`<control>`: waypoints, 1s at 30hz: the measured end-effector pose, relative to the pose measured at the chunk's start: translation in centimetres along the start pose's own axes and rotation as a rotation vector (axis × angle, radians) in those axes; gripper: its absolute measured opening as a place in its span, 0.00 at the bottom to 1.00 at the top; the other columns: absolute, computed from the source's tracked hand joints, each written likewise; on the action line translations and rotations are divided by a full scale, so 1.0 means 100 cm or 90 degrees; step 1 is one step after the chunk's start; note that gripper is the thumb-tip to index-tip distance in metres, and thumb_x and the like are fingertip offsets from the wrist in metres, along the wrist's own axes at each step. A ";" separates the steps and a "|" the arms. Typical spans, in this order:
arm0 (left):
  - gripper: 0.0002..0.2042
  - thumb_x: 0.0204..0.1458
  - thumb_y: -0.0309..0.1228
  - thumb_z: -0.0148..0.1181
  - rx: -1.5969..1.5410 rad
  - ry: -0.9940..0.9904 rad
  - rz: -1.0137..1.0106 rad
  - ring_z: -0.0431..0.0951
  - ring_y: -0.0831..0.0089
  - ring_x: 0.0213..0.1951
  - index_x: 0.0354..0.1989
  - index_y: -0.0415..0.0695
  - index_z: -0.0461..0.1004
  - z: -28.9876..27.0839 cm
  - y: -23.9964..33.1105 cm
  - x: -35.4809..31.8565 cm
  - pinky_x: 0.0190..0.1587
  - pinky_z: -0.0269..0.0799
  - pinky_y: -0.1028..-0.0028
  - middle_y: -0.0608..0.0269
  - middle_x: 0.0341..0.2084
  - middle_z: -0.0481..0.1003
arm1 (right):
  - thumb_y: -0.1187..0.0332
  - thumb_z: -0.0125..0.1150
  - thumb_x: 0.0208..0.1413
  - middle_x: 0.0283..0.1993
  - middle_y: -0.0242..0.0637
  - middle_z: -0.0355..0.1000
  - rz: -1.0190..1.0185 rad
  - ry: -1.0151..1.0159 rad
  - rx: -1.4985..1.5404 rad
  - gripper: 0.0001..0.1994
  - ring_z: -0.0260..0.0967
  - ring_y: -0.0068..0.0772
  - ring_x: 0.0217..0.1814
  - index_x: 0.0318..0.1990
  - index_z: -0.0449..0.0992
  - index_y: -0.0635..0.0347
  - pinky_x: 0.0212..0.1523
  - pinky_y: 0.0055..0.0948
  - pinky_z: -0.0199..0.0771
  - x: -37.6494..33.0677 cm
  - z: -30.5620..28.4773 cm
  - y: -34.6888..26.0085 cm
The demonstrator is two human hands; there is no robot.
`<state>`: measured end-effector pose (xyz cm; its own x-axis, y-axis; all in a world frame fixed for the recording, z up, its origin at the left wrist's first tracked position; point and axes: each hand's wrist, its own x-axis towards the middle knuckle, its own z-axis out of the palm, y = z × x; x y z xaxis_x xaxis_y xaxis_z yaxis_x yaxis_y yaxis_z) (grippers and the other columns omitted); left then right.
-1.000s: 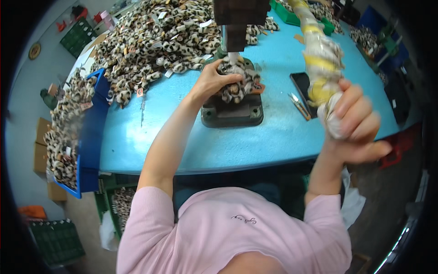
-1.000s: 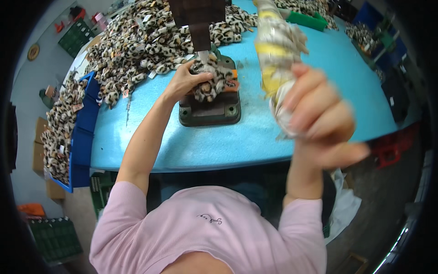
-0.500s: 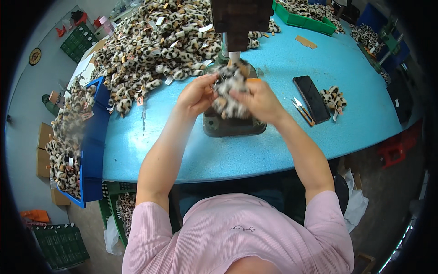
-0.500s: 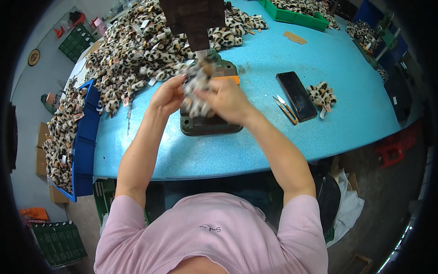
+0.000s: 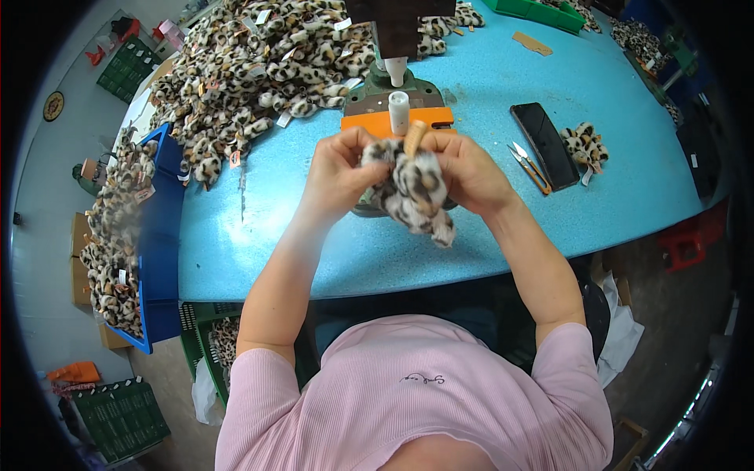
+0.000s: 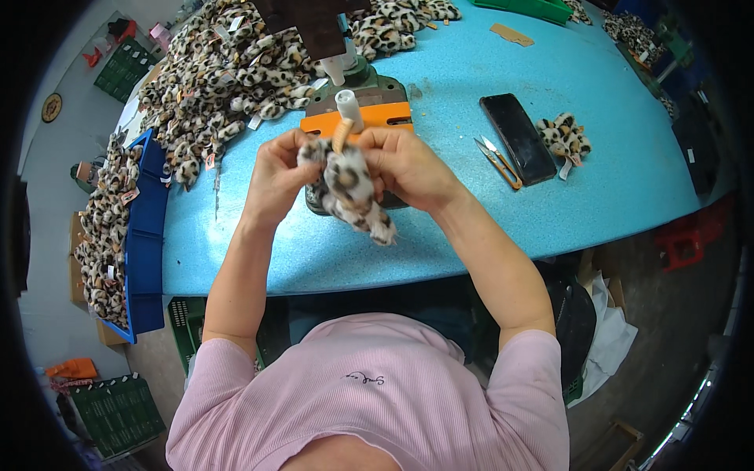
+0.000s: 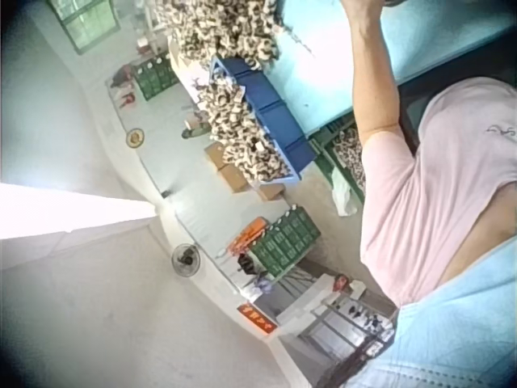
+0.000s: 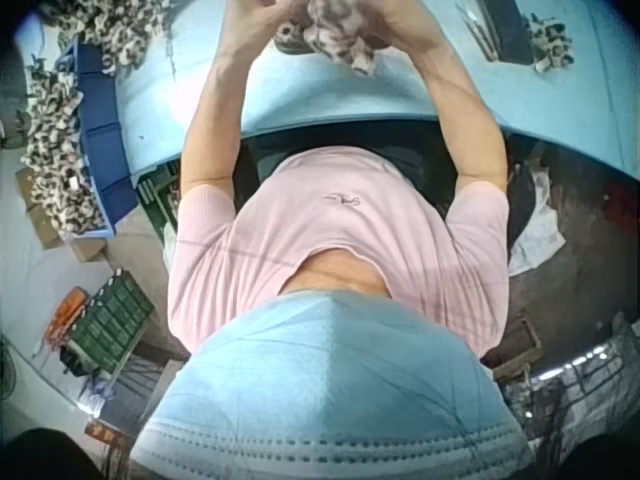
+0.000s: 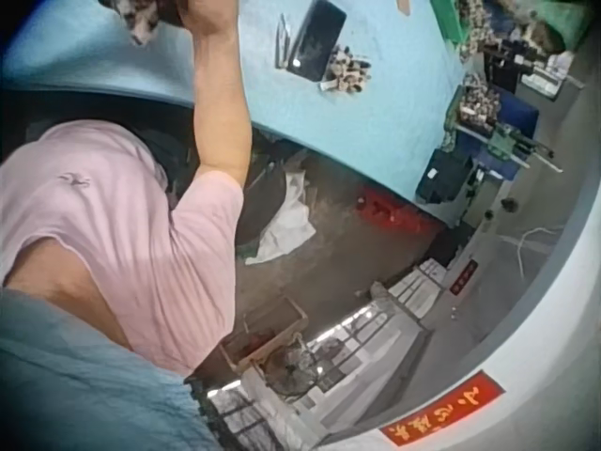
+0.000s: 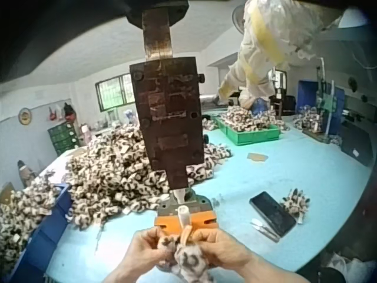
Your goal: The person takes plush toys from a pile, fits plastic eyes into each toy, and presses them securely into place using a press machine.
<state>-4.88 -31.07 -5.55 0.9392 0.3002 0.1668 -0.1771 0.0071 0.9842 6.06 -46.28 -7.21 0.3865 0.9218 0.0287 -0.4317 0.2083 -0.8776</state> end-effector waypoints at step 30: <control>0.06 0.41 0.19 0.56 -0.199 0.190 0.000 0.69 0.81 0.17 0.20 0.41 0.64 0.003 -0.025 0.060 0.18 0.65 0.84 0.67 0.17 0.68 | 0.83 0.43 0.46 0.29 0.38 0.70 -0.108 0.175 -0.171 0.08 0.68 0.22 0.27 0.32 0.70 0.67 0.27 0.22 0.73 0.080 -0.041 -0.009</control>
<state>1.29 -29.54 -6.99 0.8205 0.5633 0.0974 -0.3013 0.2814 0.9110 12.91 -40.39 -8.14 0.6524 0.7528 0.0872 -0.1294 0.2240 -0.9660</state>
